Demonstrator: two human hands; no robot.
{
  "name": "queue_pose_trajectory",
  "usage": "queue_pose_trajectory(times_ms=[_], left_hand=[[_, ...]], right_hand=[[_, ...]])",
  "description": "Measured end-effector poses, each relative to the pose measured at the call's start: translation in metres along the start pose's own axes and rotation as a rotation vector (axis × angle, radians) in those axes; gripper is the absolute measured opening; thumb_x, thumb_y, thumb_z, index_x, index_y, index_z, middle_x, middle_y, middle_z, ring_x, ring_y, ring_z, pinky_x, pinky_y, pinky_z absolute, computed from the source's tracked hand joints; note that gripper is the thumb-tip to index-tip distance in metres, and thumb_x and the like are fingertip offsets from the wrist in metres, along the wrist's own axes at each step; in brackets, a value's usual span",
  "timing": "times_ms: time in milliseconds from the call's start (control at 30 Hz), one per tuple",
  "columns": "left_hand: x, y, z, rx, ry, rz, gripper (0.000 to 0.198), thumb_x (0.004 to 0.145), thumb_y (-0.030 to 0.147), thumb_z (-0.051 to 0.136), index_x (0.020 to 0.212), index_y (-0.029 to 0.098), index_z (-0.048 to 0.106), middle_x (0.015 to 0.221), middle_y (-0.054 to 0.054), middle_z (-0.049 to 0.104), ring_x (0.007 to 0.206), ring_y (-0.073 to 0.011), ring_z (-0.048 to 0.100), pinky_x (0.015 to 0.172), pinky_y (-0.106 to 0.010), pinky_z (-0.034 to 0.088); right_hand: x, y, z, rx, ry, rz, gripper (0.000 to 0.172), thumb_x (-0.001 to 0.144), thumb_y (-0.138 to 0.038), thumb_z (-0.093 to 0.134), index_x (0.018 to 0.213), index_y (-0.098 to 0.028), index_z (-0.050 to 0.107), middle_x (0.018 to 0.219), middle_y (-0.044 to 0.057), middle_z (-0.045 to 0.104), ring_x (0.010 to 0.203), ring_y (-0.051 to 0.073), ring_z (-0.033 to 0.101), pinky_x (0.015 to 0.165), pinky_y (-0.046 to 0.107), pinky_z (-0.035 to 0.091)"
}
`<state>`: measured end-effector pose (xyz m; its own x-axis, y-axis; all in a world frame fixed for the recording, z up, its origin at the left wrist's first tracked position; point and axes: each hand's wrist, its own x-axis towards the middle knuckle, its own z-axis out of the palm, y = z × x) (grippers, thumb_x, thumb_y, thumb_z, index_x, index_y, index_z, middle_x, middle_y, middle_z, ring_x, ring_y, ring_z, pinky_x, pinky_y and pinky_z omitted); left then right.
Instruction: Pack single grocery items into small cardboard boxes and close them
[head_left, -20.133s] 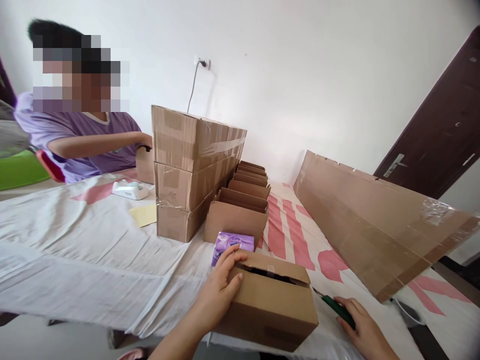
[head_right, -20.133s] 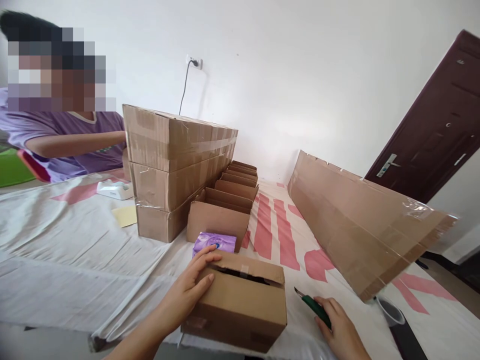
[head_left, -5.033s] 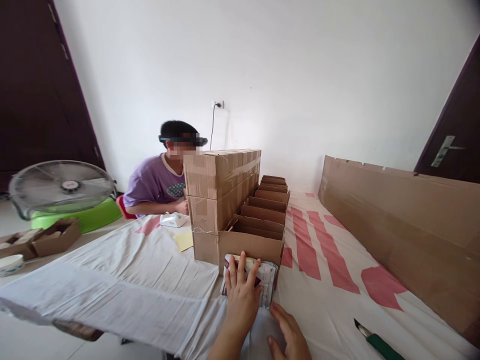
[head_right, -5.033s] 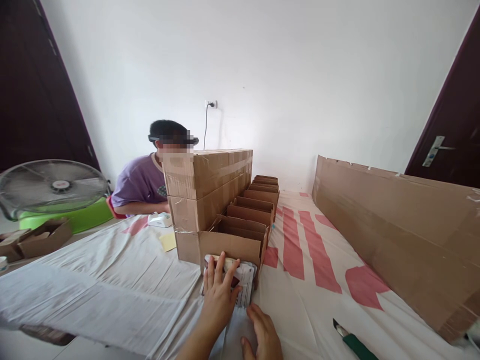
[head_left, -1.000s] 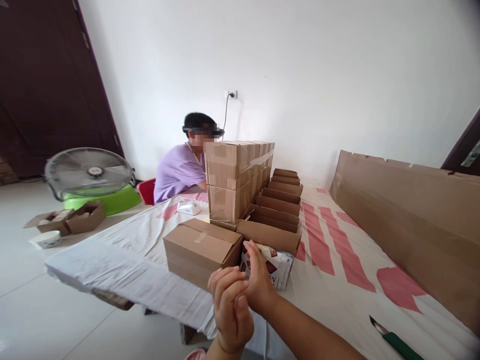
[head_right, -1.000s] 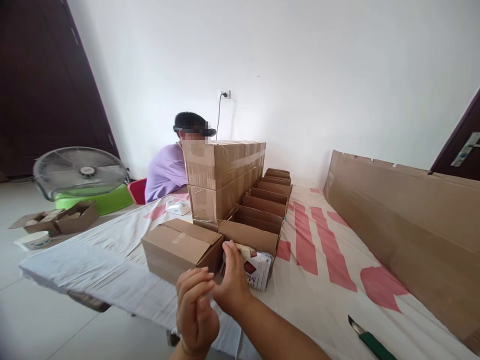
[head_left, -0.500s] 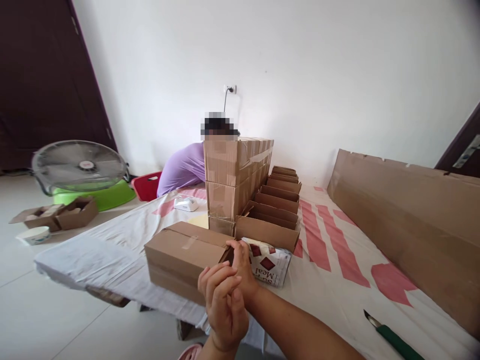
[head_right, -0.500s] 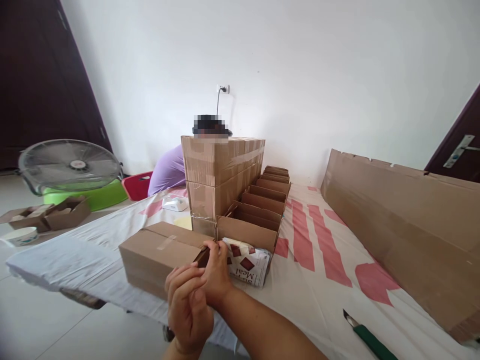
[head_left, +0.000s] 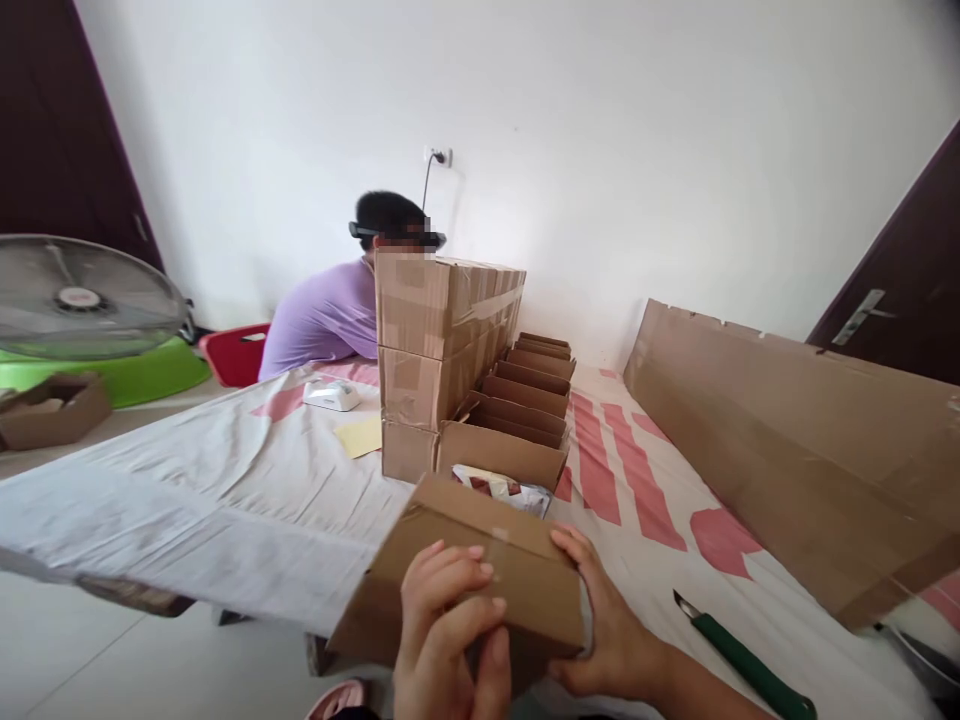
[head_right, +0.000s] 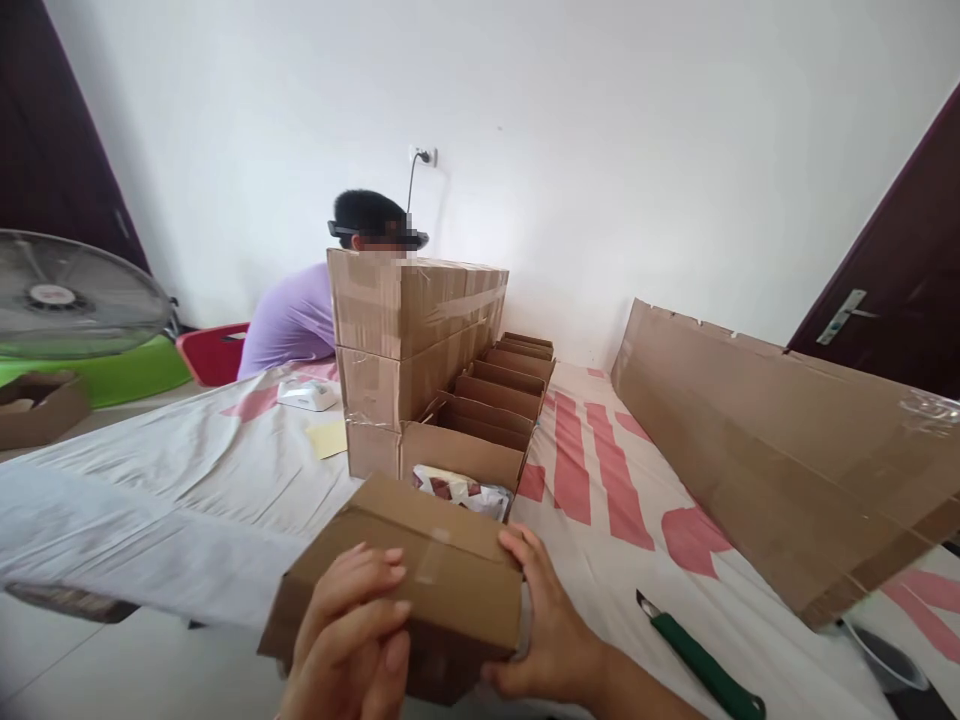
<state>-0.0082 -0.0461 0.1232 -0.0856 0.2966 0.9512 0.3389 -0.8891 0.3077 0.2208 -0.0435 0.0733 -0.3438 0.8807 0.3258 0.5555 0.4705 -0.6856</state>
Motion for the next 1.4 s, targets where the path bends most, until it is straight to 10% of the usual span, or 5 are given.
queue_pose_trajectory(times_ms=[267, 600, 933, 1200, 1400], left_hand=[[0.011, -0.024, -0.001, -0.132, 0.056, -0.356, 0.017, 0.088, 0.010, 0.051, 0.094, 0.022, 0.061, 0.103, -0.005, 0.059, 0.100, -0.0188, 0.057, 0.093, -0.032, 0.044], [-0.005, -0.076, 0.038, -0.668, -0.557, -0.912, 0.021, 0.084, 0.034, 0.051, 0.091, 0.024, 0.068, 0.146, -0.005, 0.043, 0.138, -0.0332, 0.033, 0.113, -0.051, 0.023], [-0.006, -0.081, 0.036, -0.732, -0.596, -0.924, 0.021, 0.081, 0.038, 0.054, 0.089, 0.023, 0.067, 0.149, -0.005, 0.039, 0.139, -0.0344, 0.030, 0.109, -0.048, 0.026], [-0.011, -0.086, 0.039, -0.732, -0.580, -0.850, 0.023, 0.082, 0.035, 0.052, 0.097, 0.023, 0.063, 0.146, -0.007, 0.042, 0.138, -0.0334, 0.030, 0.110, -0.047, 0.024], [-0.017, -0.092, 0.041, -0.741, -0.587, -0.825, 0.027, 0.083, 0.038, 0.050, 0.103, 0.023, 0.062, 0.147, -0.007, 0.040, 0.138, -0.0331, 0.032, 0.111, -0.048, 0.023]], right_hand=[[-0.057, 0.014, -0.075, -0.133, 0.029, 0.183, 0.097, 0.066, -0.045, 0.076, 0.147, -0.024, 0.026, 0.155, 0.016, 0.022, 0.144, 0.036, 0.020, 0.115, 0.056, 0.018], [-0.113, 0.069, -0.084, -0.223, 0.196, 0.398, 0.055, 0.088, -0.055, 0.049, 0.130, -0.021, 0.054, 0.136, 0.016, 0.056, 0.125, 0.031, 0.052, 0.104, 0.047, 0.043], [-0.167, 0.130, -0.099, -0.705, 0.303, 0.490, 0.041, 0.087, -0.038, 0.047, 0.115, -0.017, 0.066, 0.105, 0.013, 0.072, 0.100, 0.030, 0.067, 0.090, 0.048, 0.054], [-0.076, 0.055, -0.122, -0.698, 0.446, 0.123, 0.035, 0.096, -0.032, 0.040, 0.126, -0.021, 0.054, 0.120, 0.013, 0.066, 0.111, 0.026, 0.063, 0.091, 0.043, 0.054], [0.004, -0.043, -0.101, -0.543, 0.070, -0.095, 0.039, 0.098, -0.024, 0.039, 0.136, -0.022, 0.046, 0.124, 0.011, 0.065, 0.109, 0.020, 0.064, 0.091, 0.034, 0.054]])
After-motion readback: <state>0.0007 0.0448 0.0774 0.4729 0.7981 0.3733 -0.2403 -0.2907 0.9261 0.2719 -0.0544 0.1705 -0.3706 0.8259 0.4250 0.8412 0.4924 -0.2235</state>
